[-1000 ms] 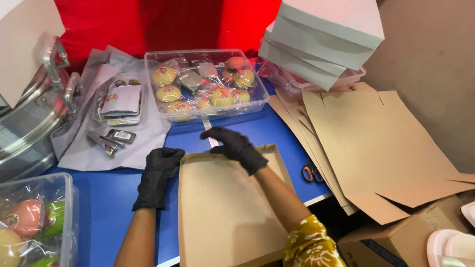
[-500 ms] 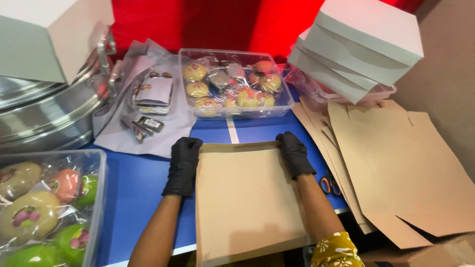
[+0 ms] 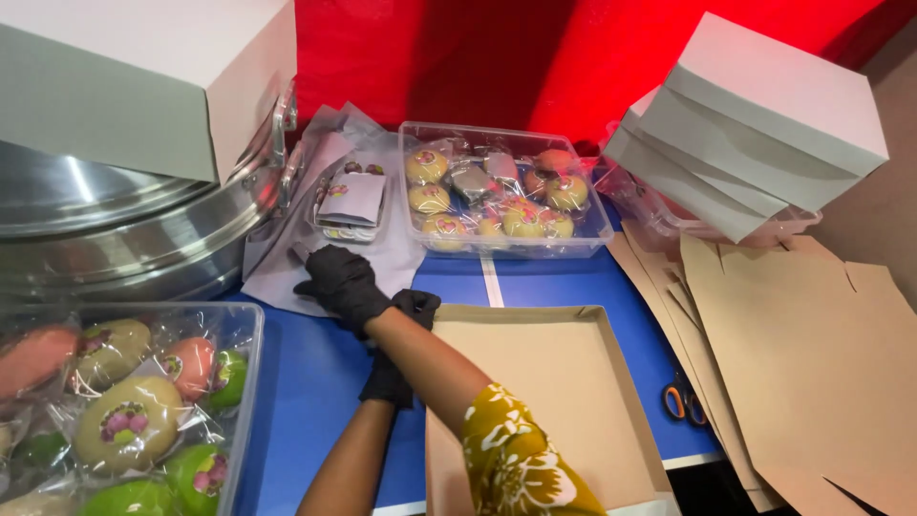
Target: Assembling a cardboard pastry box by folding the edges and stapling the corners.
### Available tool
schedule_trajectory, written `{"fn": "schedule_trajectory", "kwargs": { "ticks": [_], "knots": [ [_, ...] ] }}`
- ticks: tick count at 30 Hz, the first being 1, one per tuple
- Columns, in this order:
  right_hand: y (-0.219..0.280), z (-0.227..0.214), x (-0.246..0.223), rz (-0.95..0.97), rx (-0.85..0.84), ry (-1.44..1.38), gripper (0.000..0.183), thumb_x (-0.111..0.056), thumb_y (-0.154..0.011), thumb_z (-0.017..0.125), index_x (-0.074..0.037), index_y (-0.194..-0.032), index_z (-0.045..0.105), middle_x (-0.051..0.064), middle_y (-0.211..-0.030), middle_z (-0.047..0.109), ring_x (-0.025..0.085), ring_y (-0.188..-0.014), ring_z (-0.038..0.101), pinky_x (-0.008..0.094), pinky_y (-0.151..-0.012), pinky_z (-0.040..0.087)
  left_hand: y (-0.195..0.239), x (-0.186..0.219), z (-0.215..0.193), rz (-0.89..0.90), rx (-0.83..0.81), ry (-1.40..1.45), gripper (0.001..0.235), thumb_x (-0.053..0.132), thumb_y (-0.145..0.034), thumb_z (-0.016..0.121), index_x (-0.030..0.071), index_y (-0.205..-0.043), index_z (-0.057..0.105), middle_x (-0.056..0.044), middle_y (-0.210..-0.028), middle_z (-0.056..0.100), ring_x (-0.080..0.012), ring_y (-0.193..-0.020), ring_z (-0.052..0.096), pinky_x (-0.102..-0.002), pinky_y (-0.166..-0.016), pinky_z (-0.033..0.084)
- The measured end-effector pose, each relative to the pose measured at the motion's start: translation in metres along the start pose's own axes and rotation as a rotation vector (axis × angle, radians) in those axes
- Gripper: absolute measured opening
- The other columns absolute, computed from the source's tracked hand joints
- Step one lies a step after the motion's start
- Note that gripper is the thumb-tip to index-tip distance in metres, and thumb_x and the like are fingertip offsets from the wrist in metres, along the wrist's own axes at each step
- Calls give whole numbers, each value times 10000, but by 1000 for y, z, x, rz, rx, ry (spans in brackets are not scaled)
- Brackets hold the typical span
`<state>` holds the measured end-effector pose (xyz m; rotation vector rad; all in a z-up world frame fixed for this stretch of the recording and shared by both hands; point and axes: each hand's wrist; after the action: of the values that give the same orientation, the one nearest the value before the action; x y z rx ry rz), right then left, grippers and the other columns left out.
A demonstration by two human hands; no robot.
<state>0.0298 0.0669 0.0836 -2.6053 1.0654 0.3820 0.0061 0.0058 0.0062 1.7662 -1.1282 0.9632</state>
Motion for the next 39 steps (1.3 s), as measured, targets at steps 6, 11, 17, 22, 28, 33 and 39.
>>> {"fn": "schedule_trajectory", "kwargs": {
  "ticks": [6, 11, 17, 22, 28, 33, 39],
  "knots": [
    [-6, 39, 9, 27, 305, -48, 640, -470, -584, 887, 19, -916, 638, 150, -760, 586, 340, -652, 707, 437, -506, 589, 39, 34, -1, -120, 118, 8, 177, 458, -865, 774, 287, -905, 747, 28, -697, 751, -169, -538, 726, -248, -501, 576],
    [10, -3, 14, -68, -44, -1053, 472, -361, -791, 863, 34, -1037, 781, 229, -1005, 749, 198, -830, 763, 255, -656, 623, 34, 19, -6, -42, 147, 163, 308, 431, -854, 802, 129, -895, 756, -98, -747, 749, -263, -630, 726, -333, -609, 587],
    [122, -182, -2, 462, -30, -1303, 831, -176, -687, 935, 14, -1414, 580, 261, -1311, 640, 332, -1121, 670, 417, -895, 594, 57, 60, -19, -20, 110, -51, 352, 615, -866, 742, 328, -1070, 734, 79, -1147, 717, -216, -1141, 686, -428, -1018, 550],
    [188, -149, 68, 325, 562, -1241, 300, -46, -767, 883, -68, -1003, 699, 81, -898, 730, 117, -666, 601, 208, -534, 464, 41, 19, -2, 44, 67, 104, 253, 462, -869, 794, 257, -1017, 776, -5, -1067, 777, -271, -1073, 717, -426, -896, 593],
    [208, -77, 117, 75, 769, -1181, 485, 21, -806, 856, -21, -1231, 626, 169, -1194, 713, 229, -1101, 668, 352, -943, 560, 48, 21, 0, 110, 132, 200, 238, 347, -859, 804, 155, -999, 782, -95, -958, 783, -317, -921, 749, -413, -752, 602],
    [212, -87, 103, 66, 638, -859, 448, -87, -848, 849, -36, -1252, 663, 148, -1252, 690, 295, -1282, 604, 435, -1150, 419, 50, 19, 2, 150, 163, 296, 227, 264, -866, 809, 76, -988, 770, -161, -904, 774, -312, -823, 744, -408, -678, 598],
    [205, -89, 118, 0, 559, -774, 459, -35, -808, 877, -7, -1220, 678, 182, -1219, 705, 309, -1181, 676, 431, -1007, 534, 47, 16, 2, 116, 138, 215, 255, 290, -868, 804, 58, -973, 788, -200, -907, 771, -385, -837, 737, -452, -736, 591]
  ]
}}
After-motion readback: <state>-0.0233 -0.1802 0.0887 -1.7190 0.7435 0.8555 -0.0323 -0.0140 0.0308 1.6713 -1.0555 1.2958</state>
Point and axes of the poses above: each hand's wrist, its own y-axis away from the middle knuckle, its own z-axis out of the palm, x = y × z
